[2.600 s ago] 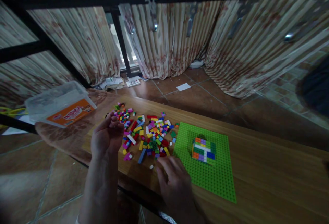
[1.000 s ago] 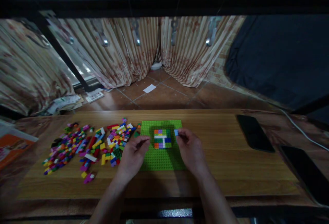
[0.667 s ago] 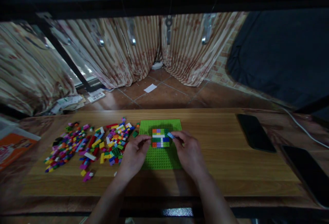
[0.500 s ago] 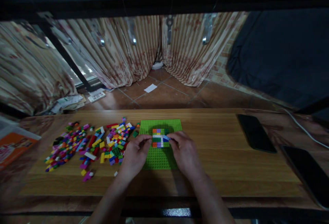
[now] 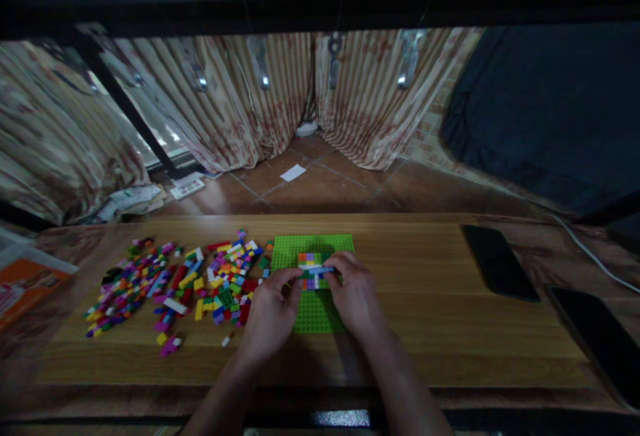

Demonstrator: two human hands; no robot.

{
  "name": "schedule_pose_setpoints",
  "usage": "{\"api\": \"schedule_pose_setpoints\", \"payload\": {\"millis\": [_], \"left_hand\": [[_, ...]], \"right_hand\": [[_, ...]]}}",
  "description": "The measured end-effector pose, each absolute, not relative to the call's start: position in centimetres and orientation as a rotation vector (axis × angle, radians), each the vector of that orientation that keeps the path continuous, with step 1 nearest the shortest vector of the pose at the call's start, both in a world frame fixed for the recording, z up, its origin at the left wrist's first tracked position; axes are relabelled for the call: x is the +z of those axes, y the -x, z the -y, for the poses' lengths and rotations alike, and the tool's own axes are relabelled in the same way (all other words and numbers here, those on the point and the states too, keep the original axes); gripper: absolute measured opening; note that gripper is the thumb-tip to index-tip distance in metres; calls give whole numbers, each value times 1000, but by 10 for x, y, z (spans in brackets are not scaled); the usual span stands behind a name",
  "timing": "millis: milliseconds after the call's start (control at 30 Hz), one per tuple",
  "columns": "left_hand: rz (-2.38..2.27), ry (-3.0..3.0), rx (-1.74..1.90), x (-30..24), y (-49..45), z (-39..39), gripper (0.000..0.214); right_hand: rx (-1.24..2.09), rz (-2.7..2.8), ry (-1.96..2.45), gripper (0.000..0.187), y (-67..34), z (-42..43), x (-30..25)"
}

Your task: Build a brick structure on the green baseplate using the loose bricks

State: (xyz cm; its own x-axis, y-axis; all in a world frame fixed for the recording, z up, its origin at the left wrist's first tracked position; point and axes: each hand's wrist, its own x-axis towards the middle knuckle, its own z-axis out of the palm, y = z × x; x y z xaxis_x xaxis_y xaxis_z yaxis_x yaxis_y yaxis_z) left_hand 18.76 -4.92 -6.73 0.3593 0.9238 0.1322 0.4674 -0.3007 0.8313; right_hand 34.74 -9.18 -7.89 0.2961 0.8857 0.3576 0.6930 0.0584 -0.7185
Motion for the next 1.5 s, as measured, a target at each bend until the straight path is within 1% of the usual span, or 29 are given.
{"api": "schedule_pose_setpoints", "payload": {"millis": [167, 333, 767, 1133, 1367, 1500], "left_hand": [[-1239, -1952, 753, -67, -191, 50, 23], [-1255, -1955, 747, -66, -193, 50, 23], [-1289, -1950, 719, -64, -194, 50, 24], [-1520, -1800, 742, -60, -204, 40, 18], [-1601, -1659, 737, -66, -212, 33, 25], [-1556, -1632, 768, -67, -213, 33, 25]], "right_hand": [[339, 1368, 1703, 6, -351, 95, -81], [361, 1347, 1752, 7, -354, 99, -81], [373, 1304, 1703, 8, -350, 95, -80], [444, 1221, 1682, 6, -350, 94, -80], [499, 1162, 1666, 8, -351, 92, -84], [662, 1006, 1674, 18, -357, 91, -89]]}}
